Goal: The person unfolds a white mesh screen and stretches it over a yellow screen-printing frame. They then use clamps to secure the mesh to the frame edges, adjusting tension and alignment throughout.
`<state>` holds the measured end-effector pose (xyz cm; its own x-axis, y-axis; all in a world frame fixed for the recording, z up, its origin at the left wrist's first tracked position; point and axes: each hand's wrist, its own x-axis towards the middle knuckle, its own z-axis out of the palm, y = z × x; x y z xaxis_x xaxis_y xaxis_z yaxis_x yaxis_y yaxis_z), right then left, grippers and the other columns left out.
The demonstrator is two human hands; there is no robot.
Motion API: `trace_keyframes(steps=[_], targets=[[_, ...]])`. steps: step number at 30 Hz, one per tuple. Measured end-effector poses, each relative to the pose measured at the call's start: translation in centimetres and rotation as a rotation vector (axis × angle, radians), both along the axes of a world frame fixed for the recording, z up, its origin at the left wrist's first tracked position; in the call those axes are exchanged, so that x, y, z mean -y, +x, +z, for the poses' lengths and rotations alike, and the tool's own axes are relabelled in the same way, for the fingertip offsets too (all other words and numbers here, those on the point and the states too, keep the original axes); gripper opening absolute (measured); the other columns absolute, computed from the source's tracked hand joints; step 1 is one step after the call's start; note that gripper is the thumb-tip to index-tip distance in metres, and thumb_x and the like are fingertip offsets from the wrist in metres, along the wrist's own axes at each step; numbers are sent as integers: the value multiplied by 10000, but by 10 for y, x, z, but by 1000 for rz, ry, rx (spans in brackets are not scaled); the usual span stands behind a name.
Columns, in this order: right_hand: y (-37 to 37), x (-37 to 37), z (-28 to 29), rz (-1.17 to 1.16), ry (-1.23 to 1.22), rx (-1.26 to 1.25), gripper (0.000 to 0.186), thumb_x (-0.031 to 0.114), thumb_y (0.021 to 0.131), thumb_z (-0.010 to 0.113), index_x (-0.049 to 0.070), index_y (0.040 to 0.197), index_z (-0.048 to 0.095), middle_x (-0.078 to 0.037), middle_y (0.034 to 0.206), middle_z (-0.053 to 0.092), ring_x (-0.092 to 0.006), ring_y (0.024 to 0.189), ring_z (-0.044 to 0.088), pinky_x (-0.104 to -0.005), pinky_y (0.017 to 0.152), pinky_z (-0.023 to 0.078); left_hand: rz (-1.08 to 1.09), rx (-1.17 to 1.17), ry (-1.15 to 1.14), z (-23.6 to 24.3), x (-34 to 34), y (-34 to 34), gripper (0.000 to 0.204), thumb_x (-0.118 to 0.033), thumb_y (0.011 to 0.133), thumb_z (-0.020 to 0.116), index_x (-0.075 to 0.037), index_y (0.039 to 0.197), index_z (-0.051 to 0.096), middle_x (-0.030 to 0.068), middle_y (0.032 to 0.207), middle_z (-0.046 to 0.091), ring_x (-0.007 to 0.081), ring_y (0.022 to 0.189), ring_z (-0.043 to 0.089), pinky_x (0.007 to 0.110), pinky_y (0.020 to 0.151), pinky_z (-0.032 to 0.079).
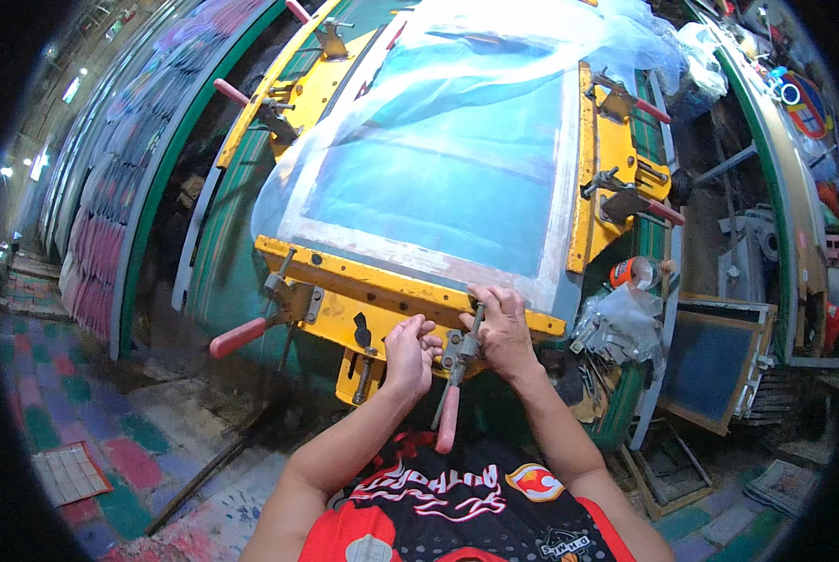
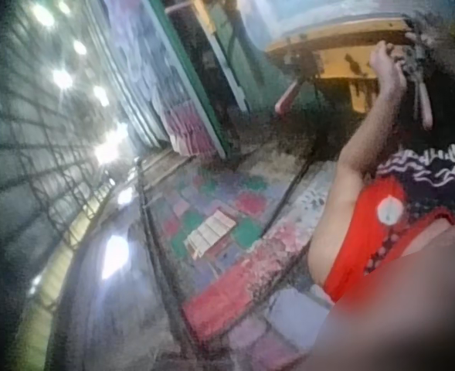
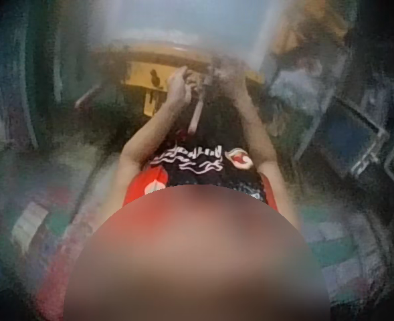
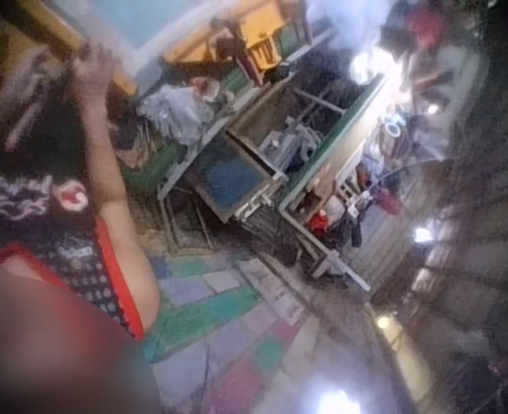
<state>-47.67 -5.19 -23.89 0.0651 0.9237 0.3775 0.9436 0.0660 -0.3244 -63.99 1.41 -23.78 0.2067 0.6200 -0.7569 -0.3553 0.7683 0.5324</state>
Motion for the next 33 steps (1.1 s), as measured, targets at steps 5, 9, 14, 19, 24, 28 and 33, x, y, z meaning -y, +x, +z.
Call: trace_keyframes(steps=[5, 9, 14, 19, 24, 28, 33], targets=[[0, -3, -2, 73, -29, -7, 159, 185, 813, 675, 97, 938, 718, -103, 1237, 590, -293, 1212, 496, -482, 1032, 360, -23, 21, -33, 10, -4, -5, 181, -131, 982, 558, -41, 1133, 512, 100, 943, 614, 194, 673, 599, 314, 607, 497], [3, -7, 0, 86, 1, -104, 159, 138, 784, 675, 80, 931, 695, -110, 1183, 602, -299, 1156, 529, -463, 965, 413, -35, 5, 26, 13, -14, -15, 235, -103, 958, 588, -38, 1167, 503, 101, 1005, 614, 198, 741, 623, 314, 663, 514], [6, -9, 0, 113, 11, -120, 210, 105, 742, 677, 68, 948, 655, -118, 1139, 605, -311, 1094, 560, -447, 912, 441, -1, -45, 81, 9, -36, -36, 248, -44, 938, 592, -43, 1172, 511, 87, 1027, 601, 198, 791, 613, 310, 715, 513], [5, -12, 2, 101, -4, -164, 233, 91, 734, 683, 71, 962, 639, -112, 1104, 610, -307, 1060, 576, -438, 894, 450, 176, -49, 176, 6, -70, -63, 214, -12, 937, 577, -39, 1143, 529, 87, 1014, 594, 193, 812, 619, 319, 742, 524], [4, -14, 4, 91, 3, -173, 228, 52, 727, 691, 70, 947, 633, -109, 1079, 621, -311, 1027, 591, -428, 877, 463, 52, -215, 237, 13, -80, -79, 223, -25, 950, 577, 1, 1167, 532, 77, 985, 598, 172, 799, 632, 300, 704, 536], [4, -11, 4, 97, -29, -149, 303, 117, 708, 703, 65, 1003, 649, -118, 1139, 604, -310, 1078, 572, -438, 910, 447, -289, -496, 456, 15, -77, -88, 197, -52, 958, 584, 30, 1137, 572, 83, 972, 619, 142, 802, 641, 266, 672, 525], [-1, -2, 5, 78, 25, -120, 342, 108, 706, 715, 47, 1036, 651, -137, 1175, 601, -331, 1110, 565, -457, 923, 452, -676, -887, 1008, 8, -64, -91, 138, -61, 856, 670, 34, 955, 665, 141, 860, 672, 261, 817, 666, 373, 755, 530]])
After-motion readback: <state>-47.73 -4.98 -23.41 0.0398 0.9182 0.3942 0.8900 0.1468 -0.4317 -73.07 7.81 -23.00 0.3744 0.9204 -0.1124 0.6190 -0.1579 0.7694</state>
